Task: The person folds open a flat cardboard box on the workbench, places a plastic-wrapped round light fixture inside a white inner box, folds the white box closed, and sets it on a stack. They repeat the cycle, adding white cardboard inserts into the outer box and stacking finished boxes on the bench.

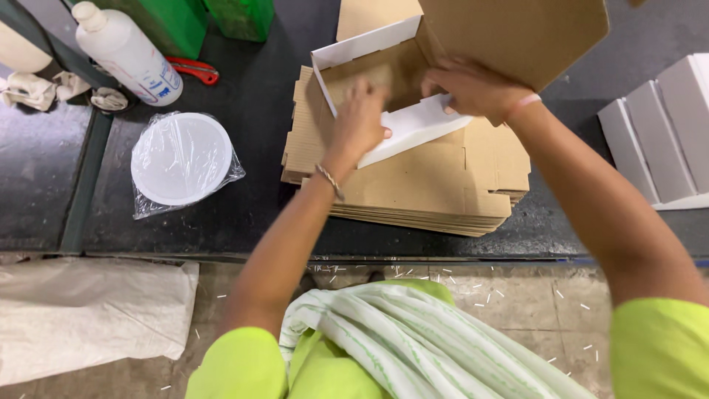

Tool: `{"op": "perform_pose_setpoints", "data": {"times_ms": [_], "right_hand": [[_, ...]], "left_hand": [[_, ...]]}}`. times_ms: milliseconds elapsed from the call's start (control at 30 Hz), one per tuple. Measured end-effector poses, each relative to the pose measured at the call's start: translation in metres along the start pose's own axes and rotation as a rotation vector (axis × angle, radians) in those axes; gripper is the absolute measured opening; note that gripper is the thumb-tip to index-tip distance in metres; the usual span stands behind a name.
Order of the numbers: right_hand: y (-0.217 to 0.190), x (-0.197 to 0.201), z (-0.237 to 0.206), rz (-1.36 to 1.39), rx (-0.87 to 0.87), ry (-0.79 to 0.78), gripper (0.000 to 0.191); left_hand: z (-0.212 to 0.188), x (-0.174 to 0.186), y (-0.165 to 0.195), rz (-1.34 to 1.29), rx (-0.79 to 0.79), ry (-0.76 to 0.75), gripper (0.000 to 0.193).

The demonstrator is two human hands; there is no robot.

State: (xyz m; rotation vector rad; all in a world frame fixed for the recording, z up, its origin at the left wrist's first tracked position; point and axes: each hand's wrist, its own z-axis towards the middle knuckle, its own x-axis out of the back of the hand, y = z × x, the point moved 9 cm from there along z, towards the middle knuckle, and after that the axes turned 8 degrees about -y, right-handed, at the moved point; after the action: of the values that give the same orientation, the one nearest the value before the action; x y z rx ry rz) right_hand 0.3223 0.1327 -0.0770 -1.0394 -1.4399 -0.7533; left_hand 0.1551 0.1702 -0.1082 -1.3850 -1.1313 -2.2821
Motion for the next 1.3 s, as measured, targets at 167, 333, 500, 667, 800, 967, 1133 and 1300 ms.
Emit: {"op": "perform_pose_setpoints", "data": {"times_ms": [167,333,500,667,800,967,1133,1300], "right_hand": [[-0.035,-0.024,-0.025,0.158,0.186,-0.018,0.046],[-0.05,-0.026,-0.026,0.127,0.017,0.134,0.045],[-0.046,-0.022,-0.022,0.086,-0.097,0.201,0.05],[-0.035,-0.037,-0.018,-0.052,-0.046,0.149,0.041],[-0.019,-0.023,-0.041,0.014,0.092,0.332,0.036],[-0.008,0.0,-0.08,-0.171,-0.284,0.529,0.047],[-0.082,0.016,-0.083,0.019,-0.267,0.713,0.047],[-0.155,0.023,-0.043,0.109,-0.207,0.686,0.055]], "left_hand": [[-0.048,-0.03,0.044,0.173,-0.046,0.001,0.014],[-0.059,-0.029,0.053,0.183,-0.05,0.097,0.029],[-0.054,-0.032,0.048,0.228,-0.029,0.143,0.039],[-0.046,-0.045,0.054,0.205,0.046,0.046,0.034],[-0.057,-0.033,0.097,0.0,-0.088,-0.04,0.039],[-0.095,0.041,0.101,-0.202,-0.106,0.183,0.075],[-0.139,0.15,-0.028,0.242,0.336,0.546,0.087],[-0.215,0.22,-0.143,0.468,0.633,0.673,0.095]]}}
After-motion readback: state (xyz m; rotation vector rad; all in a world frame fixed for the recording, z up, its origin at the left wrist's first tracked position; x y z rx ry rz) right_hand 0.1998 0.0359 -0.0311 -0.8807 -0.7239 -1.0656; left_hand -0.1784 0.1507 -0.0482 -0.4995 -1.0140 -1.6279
